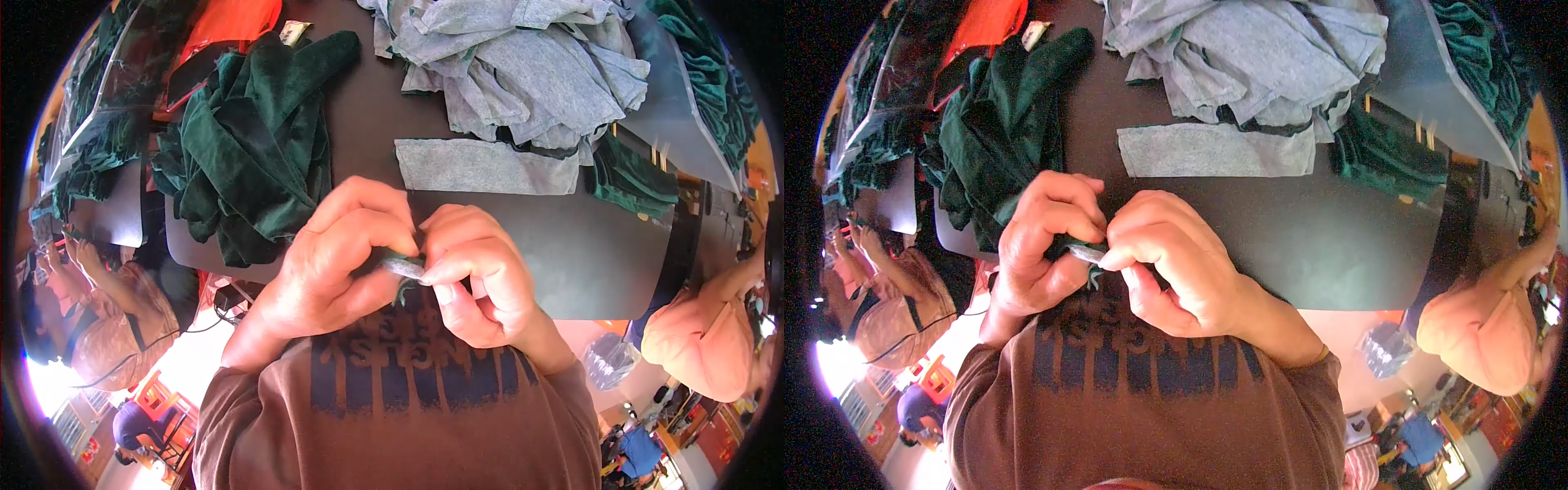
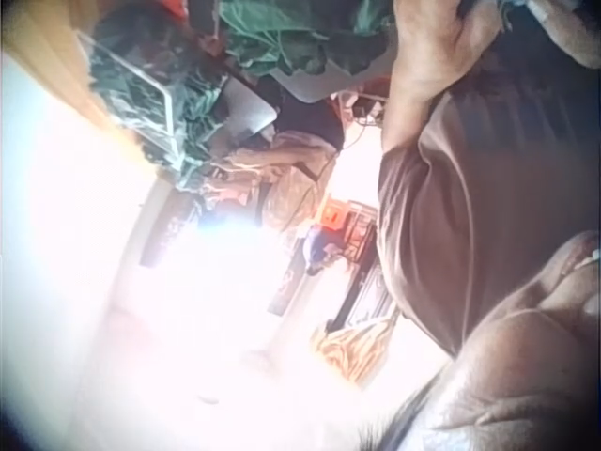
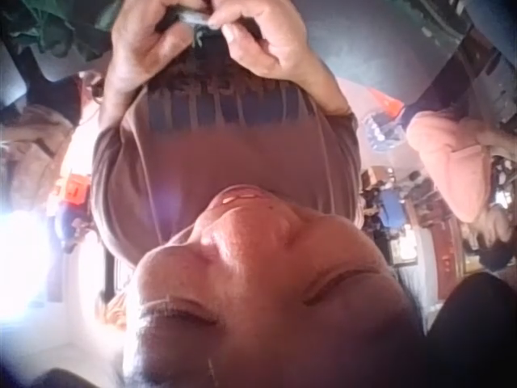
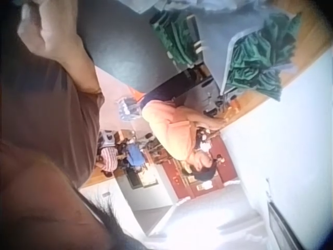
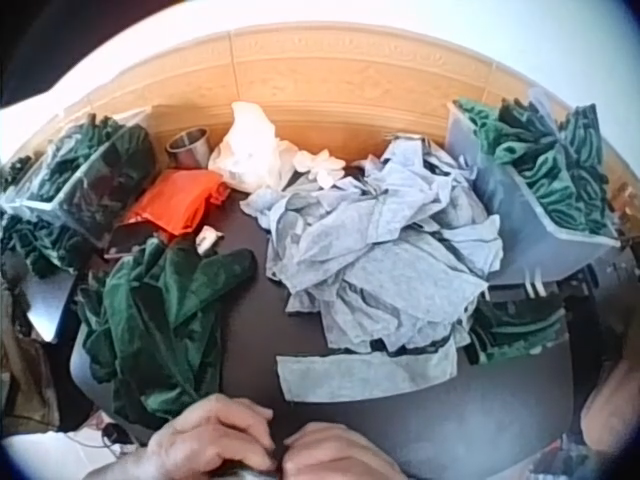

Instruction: Folding and layering green and grey fabric strips in a textile manufacturing setting.

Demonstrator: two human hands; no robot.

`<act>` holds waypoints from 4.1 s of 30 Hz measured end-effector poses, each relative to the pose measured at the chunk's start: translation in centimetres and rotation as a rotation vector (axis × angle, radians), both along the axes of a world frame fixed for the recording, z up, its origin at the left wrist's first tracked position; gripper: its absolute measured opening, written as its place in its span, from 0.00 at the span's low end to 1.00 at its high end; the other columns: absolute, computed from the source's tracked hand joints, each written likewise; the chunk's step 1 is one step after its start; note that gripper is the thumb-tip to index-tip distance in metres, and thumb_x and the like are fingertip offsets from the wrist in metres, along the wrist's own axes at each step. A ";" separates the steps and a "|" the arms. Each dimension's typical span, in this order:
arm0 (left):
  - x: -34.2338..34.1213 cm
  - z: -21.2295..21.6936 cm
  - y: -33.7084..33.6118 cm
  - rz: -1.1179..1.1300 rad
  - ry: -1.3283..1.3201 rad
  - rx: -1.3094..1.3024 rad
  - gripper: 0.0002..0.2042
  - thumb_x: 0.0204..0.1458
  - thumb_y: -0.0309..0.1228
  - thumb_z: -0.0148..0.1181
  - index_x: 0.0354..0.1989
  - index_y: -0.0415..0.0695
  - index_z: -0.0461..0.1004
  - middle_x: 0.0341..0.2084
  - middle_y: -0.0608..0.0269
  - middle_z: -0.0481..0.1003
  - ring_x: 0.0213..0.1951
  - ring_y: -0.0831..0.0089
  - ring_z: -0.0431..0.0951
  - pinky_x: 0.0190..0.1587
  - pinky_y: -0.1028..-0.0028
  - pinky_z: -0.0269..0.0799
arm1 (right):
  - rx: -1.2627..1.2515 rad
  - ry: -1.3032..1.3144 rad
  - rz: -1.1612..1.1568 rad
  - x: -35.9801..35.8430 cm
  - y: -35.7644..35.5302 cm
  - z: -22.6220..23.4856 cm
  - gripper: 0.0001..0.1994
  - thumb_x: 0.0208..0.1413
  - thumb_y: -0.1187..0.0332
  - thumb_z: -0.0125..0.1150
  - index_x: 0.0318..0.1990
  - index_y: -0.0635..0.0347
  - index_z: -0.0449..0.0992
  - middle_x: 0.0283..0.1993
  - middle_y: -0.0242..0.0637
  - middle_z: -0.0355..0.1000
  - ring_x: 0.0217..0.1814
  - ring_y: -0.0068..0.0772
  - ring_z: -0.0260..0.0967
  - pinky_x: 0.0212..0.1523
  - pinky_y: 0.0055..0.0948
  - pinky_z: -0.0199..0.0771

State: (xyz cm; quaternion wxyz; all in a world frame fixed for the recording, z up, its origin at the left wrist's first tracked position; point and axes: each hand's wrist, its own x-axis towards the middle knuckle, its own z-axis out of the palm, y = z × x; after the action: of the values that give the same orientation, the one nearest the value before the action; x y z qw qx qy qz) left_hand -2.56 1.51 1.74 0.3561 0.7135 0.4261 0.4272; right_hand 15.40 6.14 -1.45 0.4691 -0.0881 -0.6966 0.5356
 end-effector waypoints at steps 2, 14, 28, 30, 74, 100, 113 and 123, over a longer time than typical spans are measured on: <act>0.4 -0.7 0.0 0.052 0.015 0.082 0.15 0.33 0.14 0.57 0.34 0.38 0.68 0.31 0.55 0.68 0.35 0.62 0.70 0.39 0.69 0.67 | 0.018 -0.011 -0.054 -0.2 -0.3 0.0 0.13 0.38 0.83 0.53 0.35 0.62 0.68 0.31 0.41 0.64 0.30 0.42 0.62 0.34 0.37 0.64; 2.1 -2.5 0.5 0.088 -0.225 0.182 0.11 0.51 0.32 0.55 0.33 0.38 0.62 0.26 0.55 0.67 0.30 0.63 0.69 0.37 0.65 0.66 | -0.054 -0.006 -0.303 1.3 -0.1 0.0 0.16 0.44 0.75 0.56 0.43 0.69 0.67 0.41 0.45 0.65 0.41 0.36 0.63 0.41 0.31 0.63; 1.2 -0.7 0.2 -0.044 -0.231 -0.024 0.10 0.39 0.21 0.56 0.31 0.38 0.66 0.24 0.58 0.68 0.24 0.64 0.69 0.27 0.71 0.66 | -0.311 -0.159 0.092 1.5 0.2 1.1 0.09 0.45 0.73 0.58 0.36 0.63 0.71 0.37 0.39 0.65 0.40 0.33 0.63 0.44 0.27 0.62; 1.2 -0.4 0.0 -0.068 -0.218 -0.088 0.09 0.39 0.21 0.55 0.31 0.38 0.66 0.24 0.59 0.68 0.24 0.65 0.69 0.27 0.72 0.66 | -0.473 -0.128 0.133 1.3 -0.1 1.2 0.07 0.44 0.75 0.57 0.32 0.62 0.68 0.34 0.37 0.63 0.37 0.31 0.62 0.41 0.26 0.61; 2.2 -0.7 0.3 -0.247 0.014 0.069 0.08 0.45 0.31 0.59 0.26 0.41 0.68 0.17 0.64 0.67 0.18 0.63 0.68 0.21 0.69 0.62 | -0.328 0.148 -0.073 1.2 -1.4 -0.8 0.14 0.52 0.76 0.56 0.42 0.61 0.58 0.37 0.43 0.63 0.32 0.21 0.60 0.31 0.17 0.63; 2.2 -0.1 -1.0 0.120 -0.225 -0.444 0.11 0.38 0.15 0.52 0.33 0.38 0.70 0.26 0.63 0.70 0.28 0.79 0.70 0.30 0.82 0.66 | -0.724 -0.058 0.078 1.0 -1.0 0.6 0.08 0.48 0.80 0.55 0.33 0.60 0.64 0.30 0.26 0.63 0.32 0.14 0.62 0.32 0.17 0.63; 2.7 -1.2 -1.1 0.128 -0.433 -0.317 0.12 0.40 0.11 0.45 0.32 0.38 0.66 0.28 0.64 0.67 0.30 0.81 0.67 0.33 0.84 0.62 | -0.747 0.035 0.236 1.3 -0.6 0.5 0.09 0.47 0.79 0.55 0.36 0.60 0.65 0.31 0.25 0.62 0.35 0.15 0.60 0.38 0.18 0.62; 2.4 -1.2 -1.1 0.194 -0.535 -0.343 0.09 0.42 0.14 0.45 0.32 0.39 0.66 0.29 0.59 0.68 0.33 0.76 0.67 0.39 0.82 0.61 | -0.785 0.092 0.286 1.1 -0.9 0.5 0.10 0.48 0.81 0.55 0.38 0.60 0.65 0.34 0.27 0.62 0.37 0.15 0.60 0.38 0.17 0.61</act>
State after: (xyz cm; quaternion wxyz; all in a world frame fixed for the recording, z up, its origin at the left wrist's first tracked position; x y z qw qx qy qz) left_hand -0.19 0.45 0.54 0.5279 0.4618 0.4491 0.5535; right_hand 16.48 5.25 -0.95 0.3514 -0.1387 -0.4232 0.8235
